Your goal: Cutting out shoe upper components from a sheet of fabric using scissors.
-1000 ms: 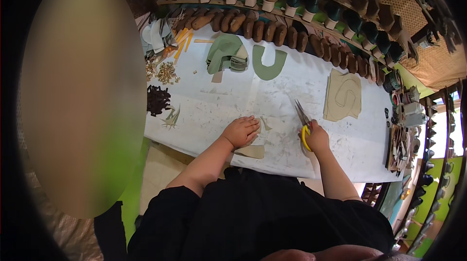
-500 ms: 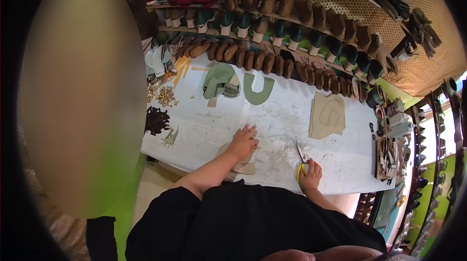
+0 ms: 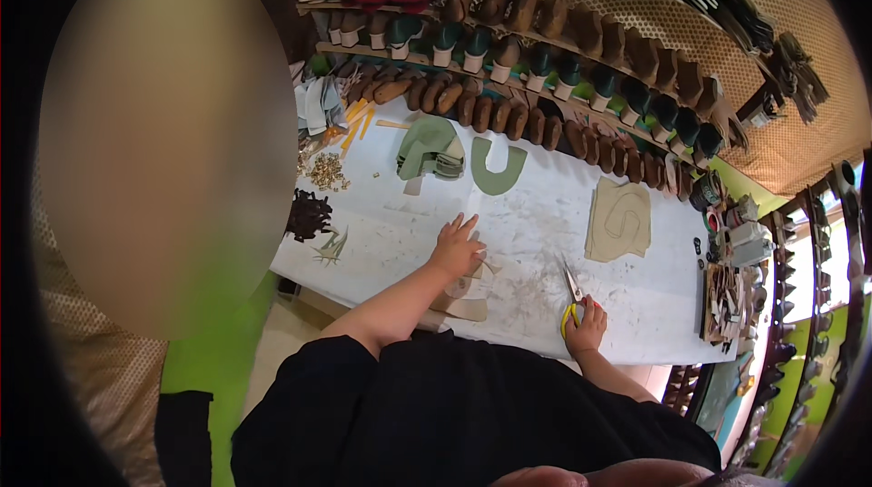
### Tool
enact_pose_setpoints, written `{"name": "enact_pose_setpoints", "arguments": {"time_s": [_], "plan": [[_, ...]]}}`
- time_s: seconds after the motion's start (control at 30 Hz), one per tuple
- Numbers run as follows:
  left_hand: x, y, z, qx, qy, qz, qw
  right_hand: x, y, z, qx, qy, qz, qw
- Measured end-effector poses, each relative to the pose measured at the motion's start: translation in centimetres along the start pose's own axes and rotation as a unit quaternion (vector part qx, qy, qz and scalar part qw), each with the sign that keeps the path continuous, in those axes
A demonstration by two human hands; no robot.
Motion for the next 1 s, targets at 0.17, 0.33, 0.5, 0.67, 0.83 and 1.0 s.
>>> {"name": "enact_pose_setpoints", "arguments": {"time_s": [0.17, 0.33, 0.5, 0.67, 0.83, 1.0], "plan": [[3.3, -0.5, 0.7, -0.144, -0.077, 0.037, 0.986, 0.3, 0.1, 0.2, -0.01, 0.007, 0.012, 1.0], [3.4, -0.3, 3.6, -0.079, -0.093, 0.041, 0.992, 0.5, 0.2, 0.8, -0.015, -0.001, 0.013, 1.0], [3.6, -0.1, 4.4, -0.018, -0.133, 0.096, 0.986, -0.1, 0.1, 0.1, -0.014, -0.002, 0.014, 1.0], [-0.6, -0.4, 0.1, 0.027, -0.049, -0.048, 0.997, 0.0, 0.4, 0.2, -0.014, 0.003, 0.025, 1.0], [-12.3, 6.8, -7.4, 0.169, -0.06, -0.31, 0.934, 0.1, 0.2, 0.3, -0.002, -0.003, 0.015, 1.0], [-17.9, 15.8, -13.9, 0.164, -0.051, -0.471, 0.865, 0.3, 0.2, 0.1, 0.004, -0.006, 0.01, 1.0]]}}
Point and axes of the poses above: each hand's wrist, its own y-axis away from the middle knuckle, its own z-axis out of the palm, x = y × z, the point moved 4 cm from there along -y, towards the middle knuckle, and after that the axes turned 6 degrees about -x, right-handed, at the moved point
